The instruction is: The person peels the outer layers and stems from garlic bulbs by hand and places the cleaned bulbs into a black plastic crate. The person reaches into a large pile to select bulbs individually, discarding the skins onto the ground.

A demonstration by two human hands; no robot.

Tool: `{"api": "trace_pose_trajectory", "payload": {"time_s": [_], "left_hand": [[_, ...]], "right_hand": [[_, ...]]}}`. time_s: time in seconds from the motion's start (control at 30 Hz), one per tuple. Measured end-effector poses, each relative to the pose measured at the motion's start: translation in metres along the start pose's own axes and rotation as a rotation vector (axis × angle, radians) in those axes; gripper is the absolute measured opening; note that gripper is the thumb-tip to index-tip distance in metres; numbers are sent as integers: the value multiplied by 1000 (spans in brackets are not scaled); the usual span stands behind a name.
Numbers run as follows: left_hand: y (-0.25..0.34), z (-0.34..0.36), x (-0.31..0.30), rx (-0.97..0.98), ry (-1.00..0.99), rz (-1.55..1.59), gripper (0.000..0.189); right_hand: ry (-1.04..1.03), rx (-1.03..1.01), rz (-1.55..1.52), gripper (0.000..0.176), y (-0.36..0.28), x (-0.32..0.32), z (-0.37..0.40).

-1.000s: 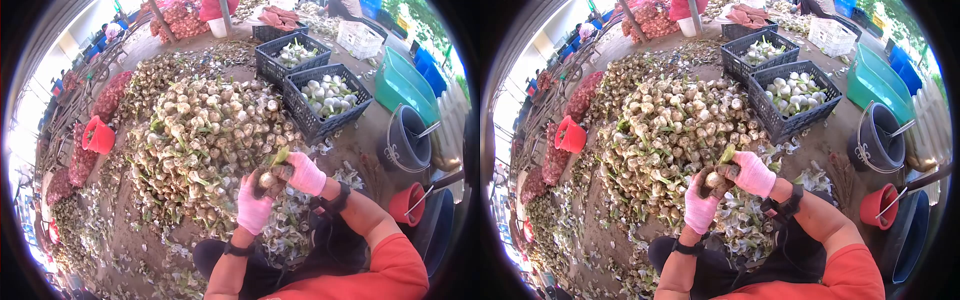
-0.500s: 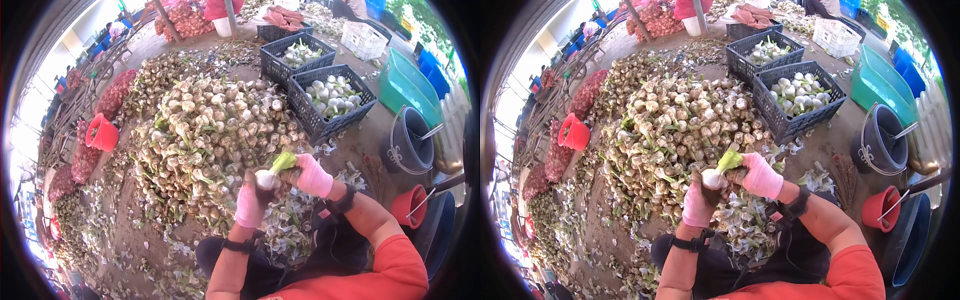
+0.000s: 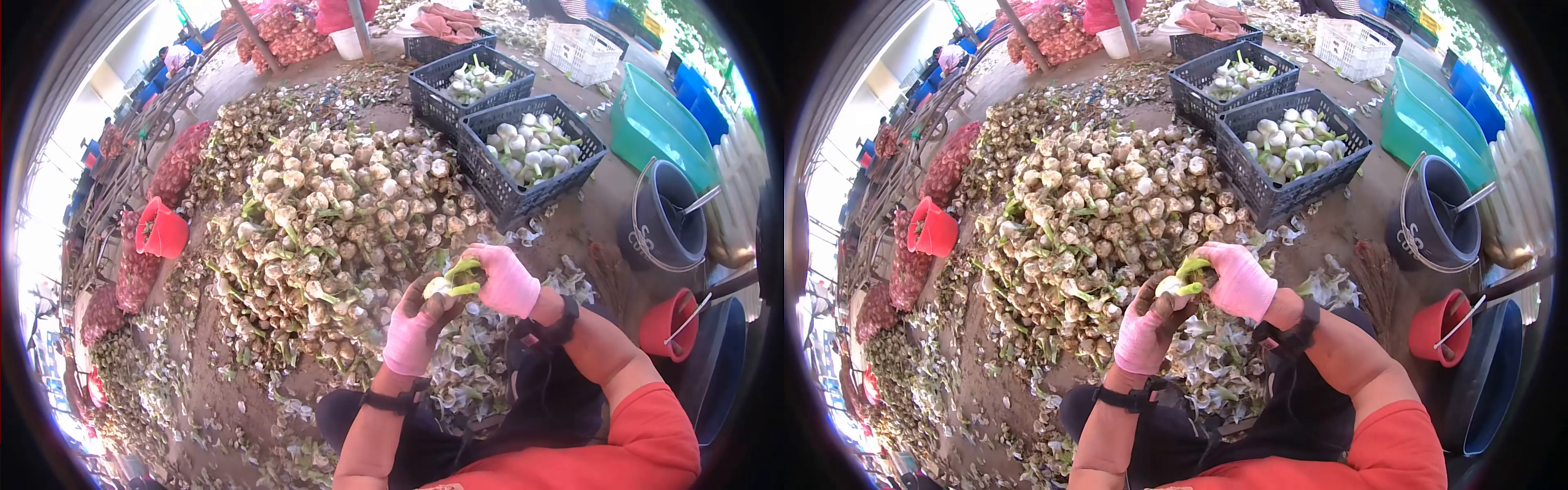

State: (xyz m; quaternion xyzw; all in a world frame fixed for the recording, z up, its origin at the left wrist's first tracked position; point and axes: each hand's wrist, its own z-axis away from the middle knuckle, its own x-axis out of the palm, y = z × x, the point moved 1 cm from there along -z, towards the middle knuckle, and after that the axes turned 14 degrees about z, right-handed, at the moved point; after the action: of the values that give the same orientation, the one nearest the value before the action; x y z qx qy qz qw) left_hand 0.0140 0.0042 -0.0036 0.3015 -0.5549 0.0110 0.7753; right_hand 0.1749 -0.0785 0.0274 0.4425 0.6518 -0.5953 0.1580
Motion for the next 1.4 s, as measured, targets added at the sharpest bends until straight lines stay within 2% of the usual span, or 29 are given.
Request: {"api": "trace_pose_trajectory", "payload": {"time_s": [0.1,0.17,0.23,0.27,0.33,0.37,0.43,0.47,0.5,0.57,0.6,0.8,0.9,0.97,1.03,1.07,1.1,1.17,1.2,1.23,1.3,1.33,1.37,1.4], "left_hand": [[-7,3,-4,-37,-24,-53,56],[-14,13,3,-242,-62,-81,56],[-12,15,4,-239,-48,-79,56],[-9,14,4,-187,-38,-57,56],[-5,13,6,-104,-6,-45,53],[-5,12,4,-103,-6,-42,53],[-5,8,-1,-65,23,-50,49],[-5,7,-1,-57,51,-79,47],[-5,7,-2,-55,53,-77,47],[-7,6,-5,-42,106,-161,50],[-9,5,-7,-46,108,-162,50],[-10,6,-8,-27,133,-161,53],[-4,6,-4,-91,140,-144,52],[0,6,-5,-178,58,-285,53],[-2,8,-6,-230,61,-345,56],[-5,12,0,-267,-50,-339,59],[-7,15,7,-307,-167,-336,63],[-4,15,11,-275,-172,-350,66],[-2,14,8,-217,-130,-314,67],[0,14,3,-159,-80,-276,67],[-1,13,-1,-81,-43,-301,62],[-3,11,-7,-43,9,-316,59],[-6,9,-13,-6,59,-332,56],[-7,6,-17,-2,56,-332,56]], "right_hand": [[57,63,132,27,21,4,-2],[146,167,323,25,37,-3,-13],[-61,131,339,35,44,-10,-9],[-75,119,333,35,42,-9,-5],[-152,-67,313,43,33,-6,8],[-154,-67,315,43,28,-9,8],[-255,-29,22,49,17,-18,7],[-270,4,9,41,12,-23,8],[-272,3,8,41,5,-26,8],[-198,-83,-98,35,-9,-25,9],[-123,-141,-63,29,-8,-18,10],[-94,-134,141,20,-10,-7,12],[-98,-110,157,16,-12,-8,11],[-134,-90,141,14,-10,-11,8],[-243,8,15,14,0,-11,8],[-218,8,190,13,11,-6,4],[-274,107,344,13,17,-6,0],[-471,136,665,15,49,2,-5],[-614,218,702,22,54,5,-3],[-621,195,704,22,51,4,-1],[-451,1,473,28,36,-5,8],[-493,54,394,39,24,-9,6],[-493,53,396,39,15,-9,7],[-399,-18,264,45,6,-8,10]]}}
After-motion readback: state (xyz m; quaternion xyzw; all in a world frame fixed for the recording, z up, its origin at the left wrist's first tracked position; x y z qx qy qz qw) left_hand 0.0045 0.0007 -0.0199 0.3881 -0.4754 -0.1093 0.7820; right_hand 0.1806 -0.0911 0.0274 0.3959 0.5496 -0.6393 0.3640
